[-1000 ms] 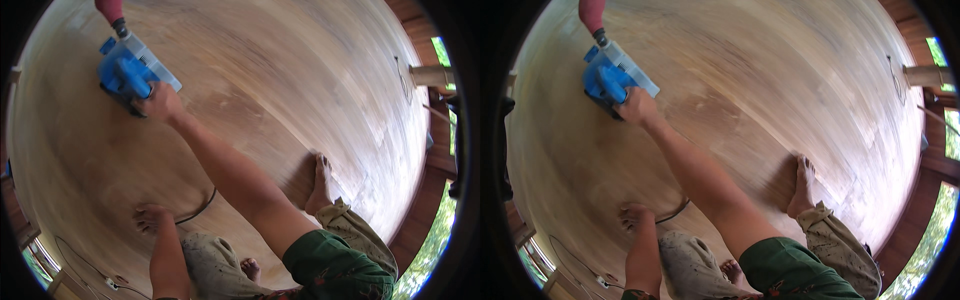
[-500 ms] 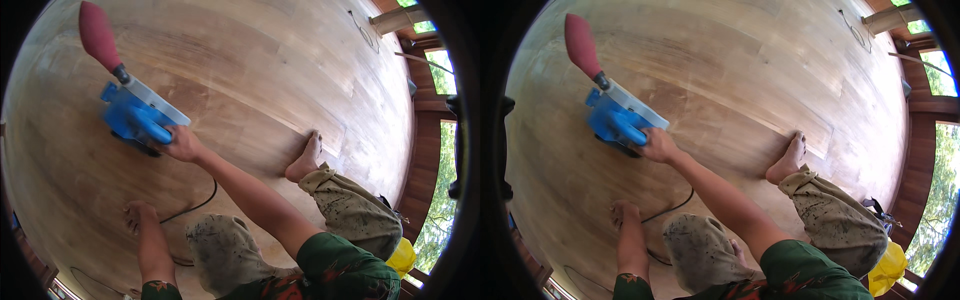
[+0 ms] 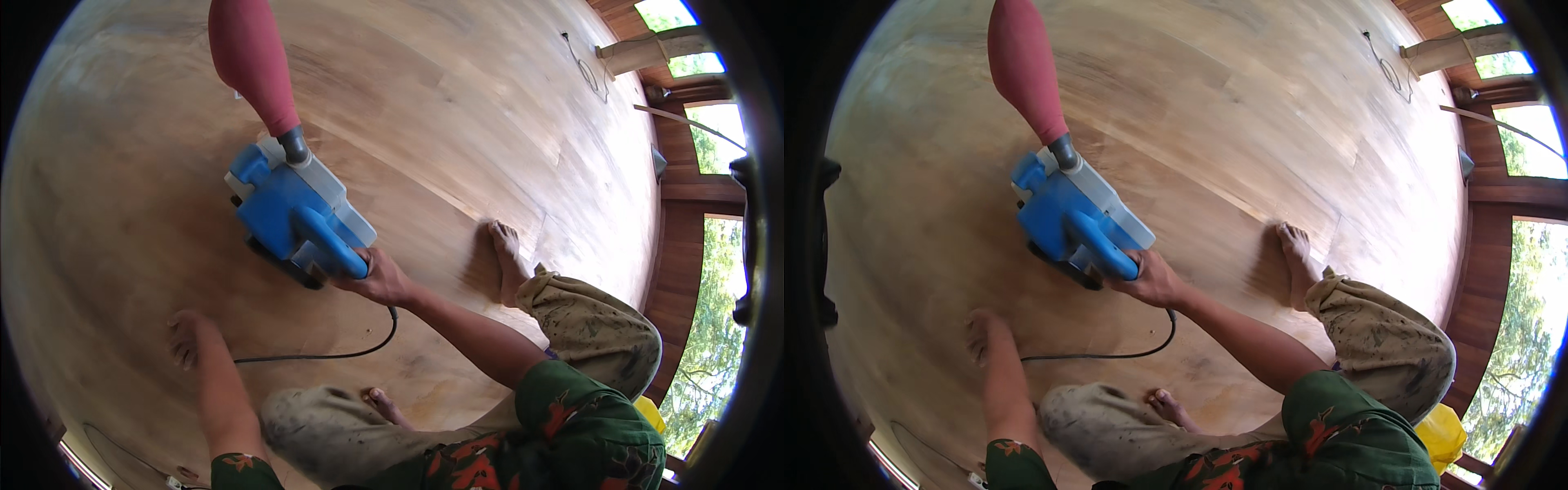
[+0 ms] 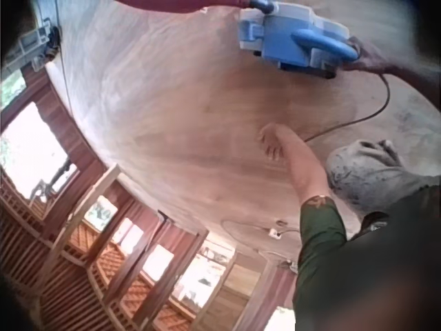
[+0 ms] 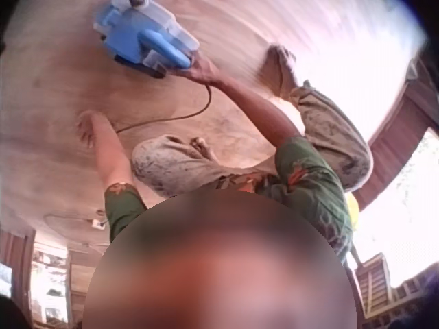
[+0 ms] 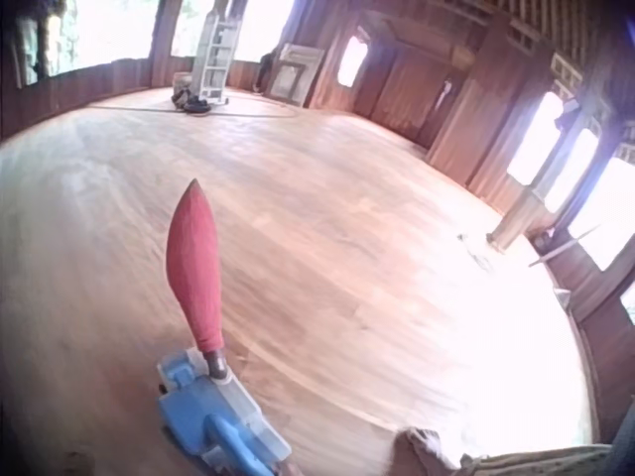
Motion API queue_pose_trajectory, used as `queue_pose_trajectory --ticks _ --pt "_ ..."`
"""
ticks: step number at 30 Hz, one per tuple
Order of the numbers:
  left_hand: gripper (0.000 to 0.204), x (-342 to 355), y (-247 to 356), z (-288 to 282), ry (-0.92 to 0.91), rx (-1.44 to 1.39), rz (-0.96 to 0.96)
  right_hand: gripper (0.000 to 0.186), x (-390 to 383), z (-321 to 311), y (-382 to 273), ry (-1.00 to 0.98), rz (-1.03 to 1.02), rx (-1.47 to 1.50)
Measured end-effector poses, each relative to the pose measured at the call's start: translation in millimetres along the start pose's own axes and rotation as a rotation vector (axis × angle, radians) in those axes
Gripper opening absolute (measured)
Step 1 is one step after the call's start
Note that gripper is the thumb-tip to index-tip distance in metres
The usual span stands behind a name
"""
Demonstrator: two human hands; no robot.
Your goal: The person uses a handheld electric sander to smooth a wooden floor. They move the tool across the surface in sweeping motions while kneeling on the floor.
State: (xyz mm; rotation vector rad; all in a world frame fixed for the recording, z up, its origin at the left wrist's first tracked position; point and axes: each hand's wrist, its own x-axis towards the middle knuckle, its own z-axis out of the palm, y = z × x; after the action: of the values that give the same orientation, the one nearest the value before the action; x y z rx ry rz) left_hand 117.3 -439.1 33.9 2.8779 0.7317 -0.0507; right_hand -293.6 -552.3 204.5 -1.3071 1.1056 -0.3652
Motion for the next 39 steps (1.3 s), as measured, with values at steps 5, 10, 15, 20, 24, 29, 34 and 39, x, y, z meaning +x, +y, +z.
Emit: queue_pose_trajectory --ticks 5,10,15,20,24,29,34,39 --pt "0.085 20 10 14 0.01 -0.006 -0.014 0.028 -23 -11 25 -0.043 0.051 -0.018" --pt "0.077 45 17 8 0.03 -0.061 -0.017 0.026 -40 -15 32 -0.031 0.062 -0.033" --pt "0.07 54 28 -5 -0.005 -0.138 0.006 0.022 -40 -23 40 -0.033 0.057 -0.077" --pt "0.063 5 57 -36 -0.279 -0.326 0.274 0.025 -25 -35 43 0.036 -0.034 -0.013" --pt "0.056 -57 73 -77 -0.399 -0.31 0.854 0.029 -17 -38 49 0.052 -0.072 -0.055" --pt "0.051 -152 50 -111 -0.543 -0.574 1.177 0.035 -12 -33 63 0.027 -0.136 0.019" --pt "0.056 -282 -10 -125 -0.504 -0.788 1.411 0.044 0 -31 79 0.021 -0.207 -0.027" --pt "0.065 -370 -69 -133 -0.178 -0.303 1.593 0.049 16 -27 93 0.058 -0.369 -0.046"
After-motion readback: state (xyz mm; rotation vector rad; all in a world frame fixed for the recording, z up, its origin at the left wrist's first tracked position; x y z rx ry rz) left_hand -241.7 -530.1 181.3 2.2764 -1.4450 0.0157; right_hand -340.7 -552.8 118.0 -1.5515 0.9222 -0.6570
